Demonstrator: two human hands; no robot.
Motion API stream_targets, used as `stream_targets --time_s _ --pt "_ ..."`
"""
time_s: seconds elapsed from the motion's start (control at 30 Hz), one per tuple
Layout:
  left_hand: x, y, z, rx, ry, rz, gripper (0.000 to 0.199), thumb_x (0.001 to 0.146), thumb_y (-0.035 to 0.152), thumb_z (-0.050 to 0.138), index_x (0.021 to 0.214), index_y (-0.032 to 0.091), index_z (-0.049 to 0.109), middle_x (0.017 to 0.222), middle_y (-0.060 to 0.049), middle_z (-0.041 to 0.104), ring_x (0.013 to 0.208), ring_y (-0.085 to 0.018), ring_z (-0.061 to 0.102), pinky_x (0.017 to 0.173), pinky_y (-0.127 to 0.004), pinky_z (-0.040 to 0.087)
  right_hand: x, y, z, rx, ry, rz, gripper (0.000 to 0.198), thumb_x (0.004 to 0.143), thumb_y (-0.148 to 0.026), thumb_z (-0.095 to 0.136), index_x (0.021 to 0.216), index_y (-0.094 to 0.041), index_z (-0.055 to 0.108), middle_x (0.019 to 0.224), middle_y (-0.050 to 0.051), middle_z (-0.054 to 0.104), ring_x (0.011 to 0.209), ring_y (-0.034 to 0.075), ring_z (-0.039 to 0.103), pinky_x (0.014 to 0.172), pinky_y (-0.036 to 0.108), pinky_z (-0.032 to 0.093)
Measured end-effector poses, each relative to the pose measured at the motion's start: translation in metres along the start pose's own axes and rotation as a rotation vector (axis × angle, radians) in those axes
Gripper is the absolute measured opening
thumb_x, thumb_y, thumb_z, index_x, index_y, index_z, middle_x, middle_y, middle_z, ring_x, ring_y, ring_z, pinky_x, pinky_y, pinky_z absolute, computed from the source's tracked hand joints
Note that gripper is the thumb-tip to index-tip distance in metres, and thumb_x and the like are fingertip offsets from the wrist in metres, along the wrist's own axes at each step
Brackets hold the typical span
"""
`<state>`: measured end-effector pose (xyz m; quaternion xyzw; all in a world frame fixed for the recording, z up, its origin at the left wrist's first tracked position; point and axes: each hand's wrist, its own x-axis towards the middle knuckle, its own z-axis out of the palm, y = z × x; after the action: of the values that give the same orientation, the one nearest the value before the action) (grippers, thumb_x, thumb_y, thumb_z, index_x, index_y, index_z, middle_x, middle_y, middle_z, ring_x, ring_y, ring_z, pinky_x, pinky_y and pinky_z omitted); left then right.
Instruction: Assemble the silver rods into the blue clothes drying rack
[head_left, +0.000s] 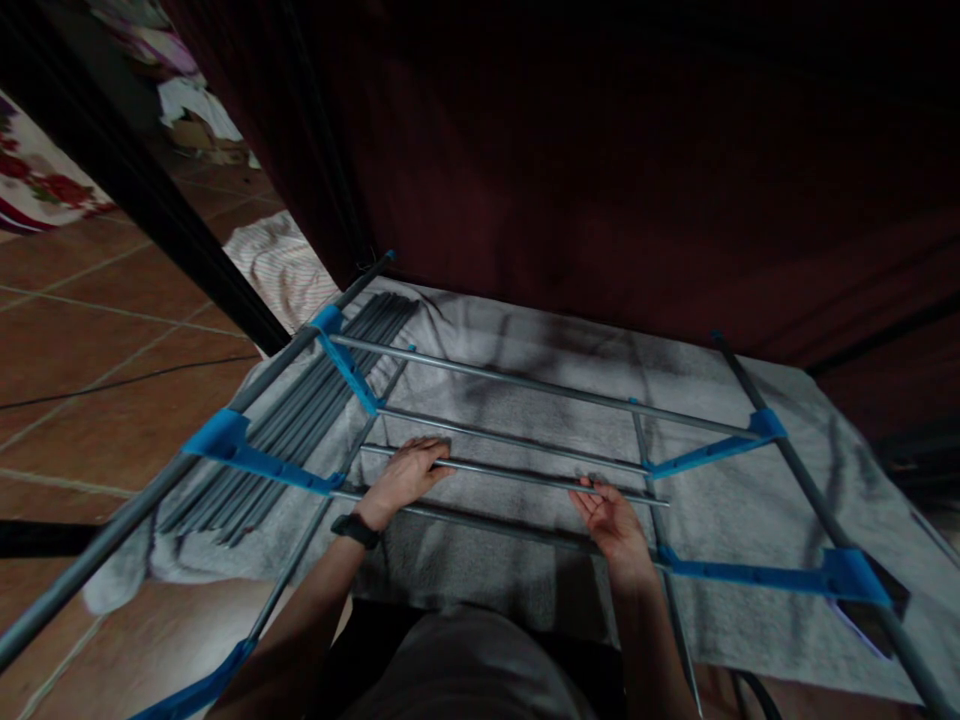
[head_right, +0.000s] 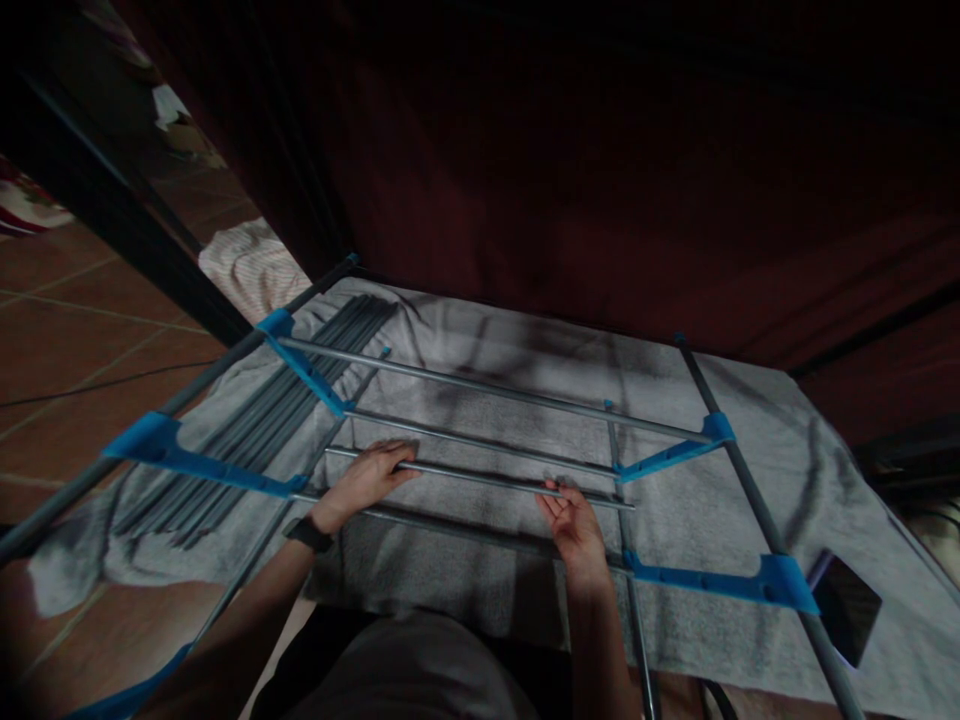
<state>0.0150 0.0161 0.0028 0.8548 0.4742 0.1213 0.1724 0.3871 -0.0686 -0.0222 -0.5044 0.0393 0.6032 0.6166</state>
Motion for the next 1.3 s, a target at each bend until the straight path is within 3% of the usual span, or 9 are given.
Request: stream_targets --time_s 0.73,1.3 --pt "-0.008 0.010 -0.009 0.134 0.087 0.080 0.033 0.103 0.047 0.041 0.106 0.022 0.064 0.106 -0.006 0.072 0.100 -0.022 0.065 0.096 -0.039 0.045 -0.004 -0.001 0.006 0.015 0.017 0.006 0.014 0.072 -0.007 0.064 0.078 -0.020 0.063 0.080 0.004 0.074 0.083 0.016 0.072 0.080 0.035 0.064" --pt "-0.009 0.007 -0.006 0.110 0.090 0.069 0.033 0.103 0.044 0.042 0.105 0.022 0.066 0.102 -0.006 0.074 0.097 -0.023 0.067 0.095 -0.040 0.044 -0.012 -0.001 0.003 0.032 -0.066 -0.066 0.020 0.072 -0.008 0.069 0.081 -0.024 0.061 0.080 -0.001 0.073 0.081 0.015 0.072 0.087 0.035 0.064"
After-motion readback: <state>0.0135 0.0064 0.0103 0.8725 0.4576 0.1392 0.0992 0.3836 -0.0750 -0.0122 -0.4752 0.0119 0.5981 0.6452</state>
